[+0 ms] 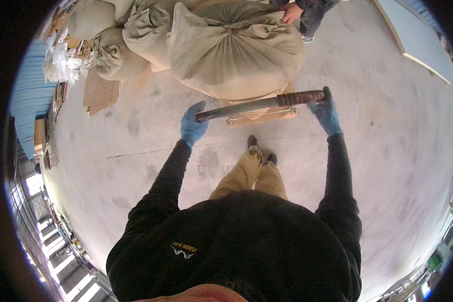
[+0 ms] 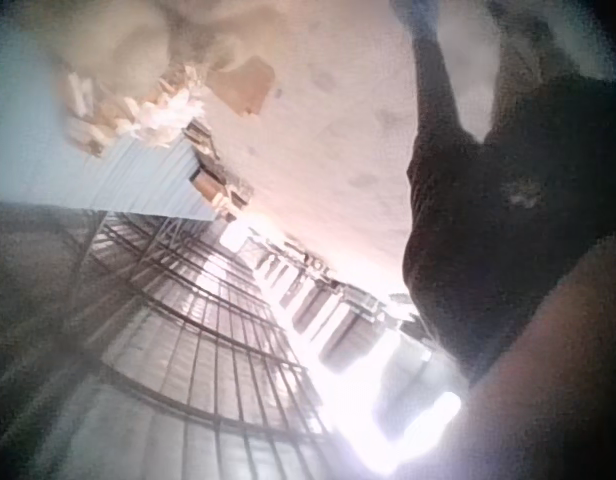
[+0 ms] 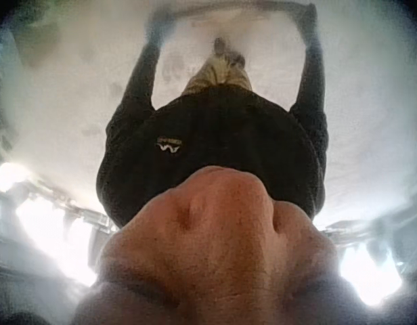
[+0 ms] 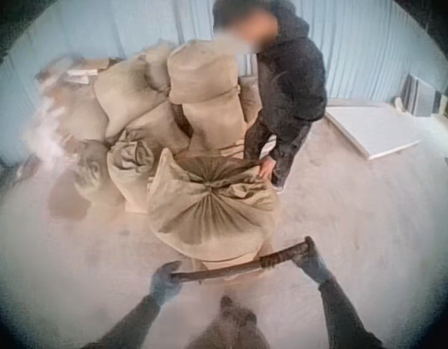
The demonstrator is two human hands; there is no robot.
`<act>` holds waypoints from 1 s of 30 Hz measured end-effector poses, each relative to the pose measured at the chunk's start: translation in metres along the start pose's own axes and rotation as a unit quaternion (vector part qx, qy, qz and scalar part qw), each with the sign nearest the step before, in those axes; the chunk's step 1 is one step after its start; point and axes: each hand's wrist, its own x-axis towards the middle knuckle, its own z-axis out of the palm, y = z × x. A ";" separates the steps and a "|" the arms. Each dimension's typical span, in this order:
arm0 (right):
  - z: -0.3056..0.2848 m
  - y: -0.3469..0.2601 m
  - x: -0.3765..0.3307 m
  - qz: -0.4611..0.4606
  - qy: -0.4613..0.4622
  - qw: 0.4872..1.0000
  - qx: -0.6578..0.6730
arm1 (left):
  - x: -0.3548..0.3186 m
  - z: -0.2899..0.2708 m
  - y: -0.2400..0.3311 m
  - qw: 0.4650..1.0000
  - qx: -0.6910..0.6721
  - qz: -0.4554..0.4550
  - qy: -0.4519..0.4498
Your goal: The person uses a shovel to scoop sawdust from the floor and transfer it into a large sack held by another person. After filling the sack, the person walks through the workshop and uses a hand truck to move the sack to a different location.
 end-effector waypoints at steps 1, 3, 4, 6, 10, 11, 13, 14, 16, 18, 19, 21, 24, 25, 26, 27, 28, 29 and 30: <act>-0.005 0.006 0.003 -0.040 0.044 0.973 -0.223 | -0.003 0.011 -0.011 0.993 -0.056 -0.104 0.025; -0.009 0.018 0.021 -0.178 0.105 0.948 -0.243 | 0.000 0.022 -0.045 0.963 -0.100 -0.246 0.035; -0.009 0.022 0.039 -0.256 0.147 0.926 -0.235 | 0.005 0.027 -0.058 0.968 -0.169 -0.168 0.074; 0.009 0.028 0.083 -0.239 0.163 0.951 -0.106 | 0.017 0.042 -0.074 0.940 -0.301 -0.126 0.100; 0.023 0.041 0.153 -0.145 0.195 0.969 -0.038 | 0.050 0.073 -0.062 0.960 -0.201 -0.105 0.165; 0.027 0.042 0.166 -0.129 0.203 0.970 -0.012 | 0.059 0.073 -0.062 0.956 -0.210 -0.135 0.154; 0.027 0.044 0.181 -0.161 0.220 0.961 0.040 | 0.071 0.078 -0.050 0.938 -0.255 -0.131 0.193; 0.024 0.046 0.183 -0.169 0.212 0.962 0.019 | 0.073 0.082 -0.040 0.942 -0.254 -0.150 0.162; 0.021 0.048 0.189 -0.188 0.216 0.958 -0.012 | 0.078 0.076 -0.040 0.932 -0.246 -0.207 0.164; 0.018 0.050 0.194 -0.182 0.194 0.963 0.029 | 0.079 0.070 -0.043 0.950 -0.217 -0.136 0.181; 0.016 0.052 0.197 -0.176 0.164 0.969 0.050 | 0.077 0.074 -0.038 0.962 -0.179 -0.114 0.170; 0.016 0.056 0.202 -0.180 0.166 0.969 0.019 | 0.073 0.074 -0.040 0.967 -0.184 -0.120 0.127; 0.016 0.062 0.207 -0.165 0.151 0.975 0.005 | 0.062 0.088 -0.030 0.955 -0.198 -0.125 0.184; 0.018 0.062 0.207 -0.146 0.155 0.977 0.004 | 0.062 0.077 -0.043 0.969 -0.178 -0.111 0.134; 0.015 0.064 0.208 -0.165 0.150 0.975 -0.003 | 0.056 0.098 -0.021 0.966 -0.166 -0.140 0.139; 0.017 0.062 0.207 -0.174 0.152 0.973 -0.014 | 0.058 0.078 -0.044 0.968 -0.158 -0.148 0.127; 0.015 0.064 0.207 -0.194 0.151 0.969 -0.026 | 0.052 0.102 -0.018 0.965 -0.145 -0.149 0.159; 0.016 0.062 0.206 -0.178 0.151 0.972 -0.009 | 0.055 0.077 -0.046 0.974 -0.132 -0.156 0.102; 0.016 0.062 0.206 -0.189 0.160 0.968 -0.028 | 0.051 0.096 -0.025 0.973 -0.101 -0.164 0.129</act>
